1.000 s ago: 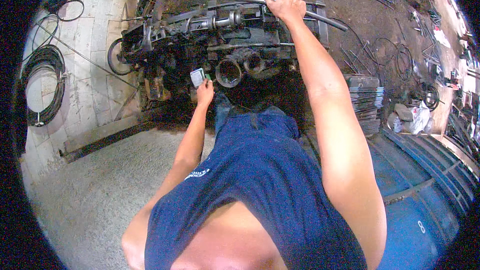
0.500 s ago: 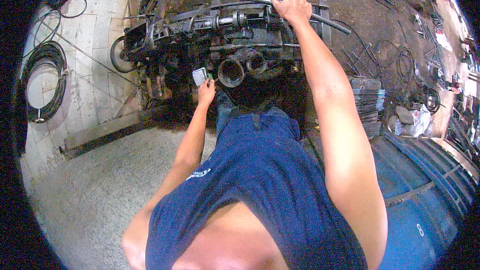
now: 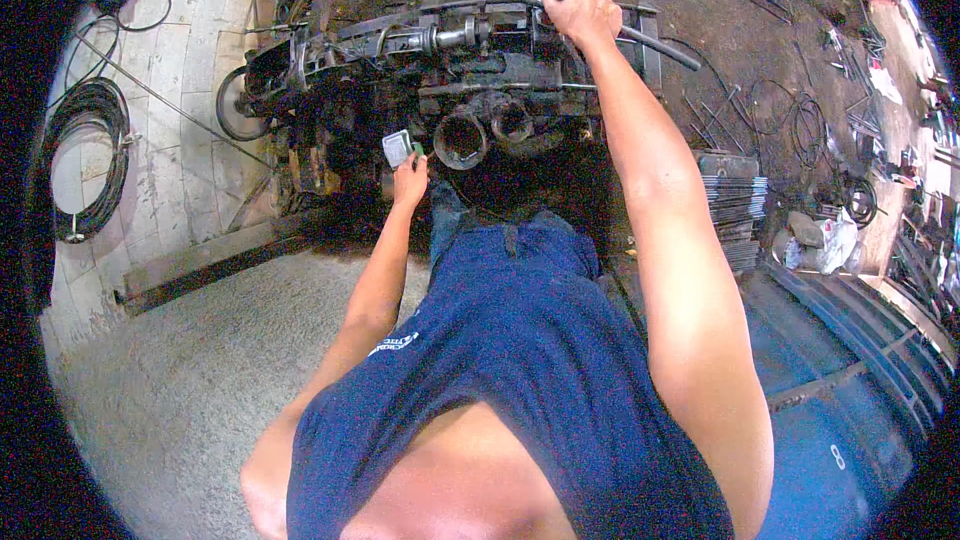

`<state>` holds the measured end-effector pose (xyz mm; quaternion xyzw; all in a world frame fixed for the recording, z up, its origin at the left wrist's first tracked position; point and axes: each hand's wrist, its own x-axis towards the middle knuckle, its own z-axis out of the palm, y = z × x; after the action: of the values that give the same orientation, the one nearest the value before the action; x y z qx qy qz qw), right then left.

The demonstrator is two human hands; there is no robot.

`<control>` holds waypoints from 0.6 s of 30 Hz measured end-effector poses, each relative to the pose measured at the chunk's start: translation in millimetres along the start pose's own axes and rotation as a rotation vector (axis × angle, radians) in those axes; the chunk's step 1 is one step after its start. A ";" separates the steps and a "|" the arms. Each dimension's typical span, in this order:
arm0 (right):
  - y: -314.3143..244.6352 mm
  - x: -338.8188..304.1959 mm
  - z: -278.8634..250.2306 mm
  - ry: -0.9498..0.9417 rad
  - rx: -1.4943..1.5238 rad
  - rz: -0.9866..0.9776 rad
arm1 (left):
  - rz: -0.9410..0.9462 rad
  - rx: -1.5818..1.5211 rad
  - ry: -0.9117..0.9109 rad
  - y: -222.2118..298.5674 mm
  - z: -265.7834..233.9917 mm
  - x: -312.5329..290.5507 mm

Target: Using a semi-automatic bending machine to shape a metal rod in a workshop environment.

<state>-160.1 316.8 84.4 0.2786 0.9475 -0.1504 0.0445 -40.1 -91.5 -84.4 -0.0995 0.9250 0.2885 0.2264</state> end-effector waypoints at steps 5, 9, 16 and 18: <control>-0.3 7.2 1.7 -0.004 0.021 -0.017 | 0.028 0.005 0.058 -8.5 3.4 3.4; 4.0 8.2 5.6 0.046 0.011 -0.034 | 0.010 0.009 0.037 5.2 -0.3 -1.1; -8.1 6.2 2.0 0.035 0.008 -0.049 | 0.001 -0.067 0.050 -11.8 6.6 5.9; -3.3 6.7 4.1 0.033 0.014 -0.033 | 0.021 -0.058 0.046 -6.7 5.0 4.3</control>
<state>-167.6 316.4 80.3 0.2656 0.9516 -0.1530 0.0244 -40.0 -94.3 -93.3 -0.1031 0.9222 0.3151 0.1991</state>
